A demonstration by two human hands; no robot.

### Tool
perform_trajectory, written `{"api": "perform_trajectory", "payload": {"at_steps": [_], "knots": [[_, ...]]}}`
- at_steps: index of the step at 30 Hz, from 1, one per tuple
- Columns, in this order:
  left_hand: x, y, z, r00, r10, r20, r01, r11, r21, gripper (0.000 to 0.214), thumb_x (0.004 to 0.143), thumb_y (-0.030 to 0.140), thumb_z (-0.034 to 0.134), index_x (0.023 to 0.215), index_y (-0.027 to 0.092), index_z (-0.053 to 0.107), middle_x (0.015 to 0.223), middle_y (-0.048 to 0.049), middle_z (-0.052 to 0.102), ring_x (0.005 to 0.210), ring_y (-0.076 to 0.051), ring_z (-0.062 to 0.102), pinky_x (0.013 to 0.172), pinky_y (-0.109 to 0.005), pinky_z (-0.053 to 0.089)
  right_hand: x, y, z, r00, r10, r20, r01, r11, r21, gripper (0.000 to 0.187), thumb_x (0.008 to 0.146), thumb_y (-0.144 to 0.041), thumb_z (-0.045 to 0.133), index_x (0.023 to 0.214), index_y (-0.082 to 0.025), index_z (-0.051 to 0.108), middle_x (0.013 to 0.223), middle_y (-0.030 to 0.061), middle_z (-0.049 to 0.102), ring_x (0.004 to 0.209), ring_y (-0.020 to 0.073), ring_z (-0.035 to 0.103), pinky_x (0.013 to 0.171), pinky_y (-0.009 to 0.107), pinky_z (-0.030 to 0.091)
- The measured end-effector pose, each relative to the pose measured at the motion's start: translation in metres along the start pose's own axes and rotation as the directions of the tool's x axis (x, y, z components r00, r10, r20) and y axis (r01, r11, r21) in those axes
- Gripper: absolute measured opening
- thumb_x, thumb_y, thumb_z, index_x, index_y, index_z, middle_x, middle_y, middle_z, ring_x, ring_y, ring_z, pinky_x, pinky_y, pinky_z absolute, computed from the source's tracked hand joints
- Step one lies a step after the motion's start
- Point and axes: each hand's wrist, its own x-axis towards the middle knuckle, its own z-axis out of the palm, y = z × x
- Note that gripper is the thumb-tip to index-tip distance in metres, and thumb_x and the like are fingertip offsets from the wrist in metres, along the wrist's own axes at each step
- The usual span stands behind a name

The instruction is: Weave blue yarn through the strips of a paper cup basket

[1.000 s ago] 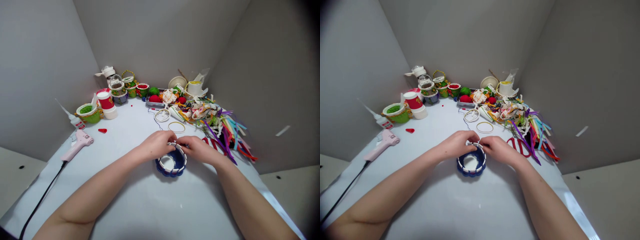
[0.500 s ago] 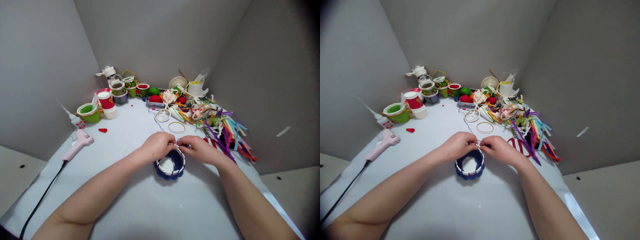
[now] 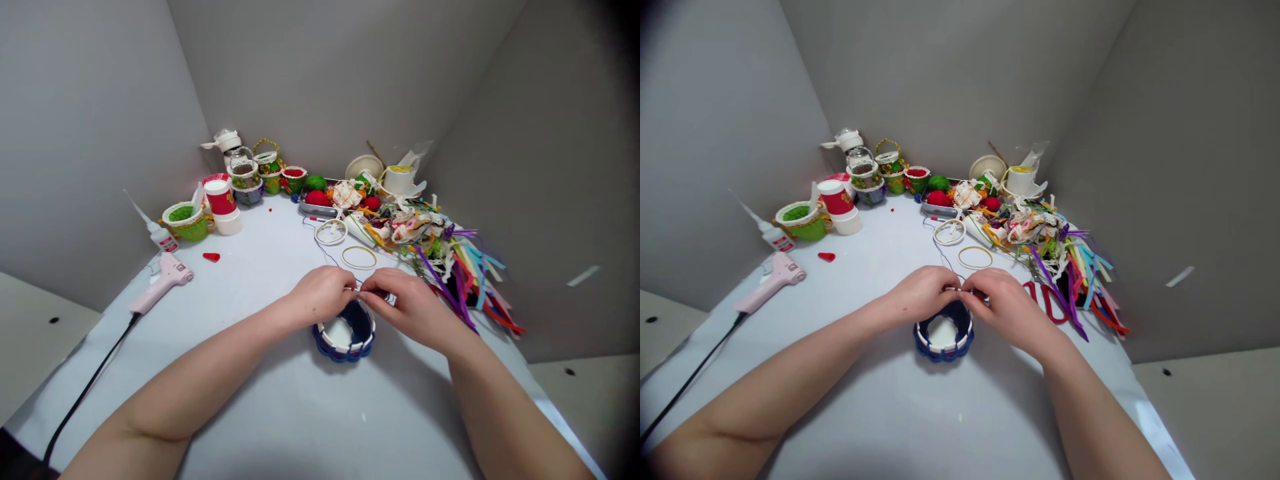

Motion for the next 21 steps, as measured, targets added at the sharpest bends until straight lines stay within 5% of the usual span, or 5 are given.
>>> {"api": "perform_trajectory", "payload": {"at_steps": [8,13,21], "knots": [[0.001,-0.002,0.002,1.000,0.004,0.011,-0.004,1.000,0.029,0.020,0.077,0.020,0.047,0.074,0.018,0.066,0.076,-0.0045,0.068,0.071,-0.017,0.058,0.061,-0.026,0.039,-0.001,-0.012,0.000,0.979,-0.164,0.123,0.185,0.966,-0.183,0.018,0.089,-0.022,0.049,0.089,-0.020,0.066,0.075,0.0067,0.064,0.075,0.0198,0.055,0.072,0.034,0.039],[0.001,-0.004,0.003,1.000,0.005,-0.004,-0.005,1.000,-0.021,0.021,0.082,0.029,0.049,0.078,0.019,0.068,0.081,-0.0038,0.070,0.074,-0.017,0.059,0.064,-0.026,0.042,-0.011,-0.004,-0.014,0.964,-0.180,0.197,0.211,0.966,-0.151,0.021,0.092,-0.025,0.046,0.090,-0.022,0.068,0.077,0.0063,0.063,0.075,0.0189,0.055,0.069,0.033,0.039],[0.000,-0.004,0.000,1.000,-0.013,0.007,0.013,0.999,-0.040,0.025,0.084,0.034,0.049,0.081,0.018,0.068,0.084,-0.0047,0.070,0.077,-0.017,0.059,0.068,-0.026,0.042,-0.017,0.016,-0.021,0.975,-0.150,0.161,0.151,0.989,0.006,0.019,0.092,-0.029,0.047,0.090,-0.022,0.065,0.084,0.0058,0.065,0.080,0.0175,0.057,0.069,0.030,0.042]]}}
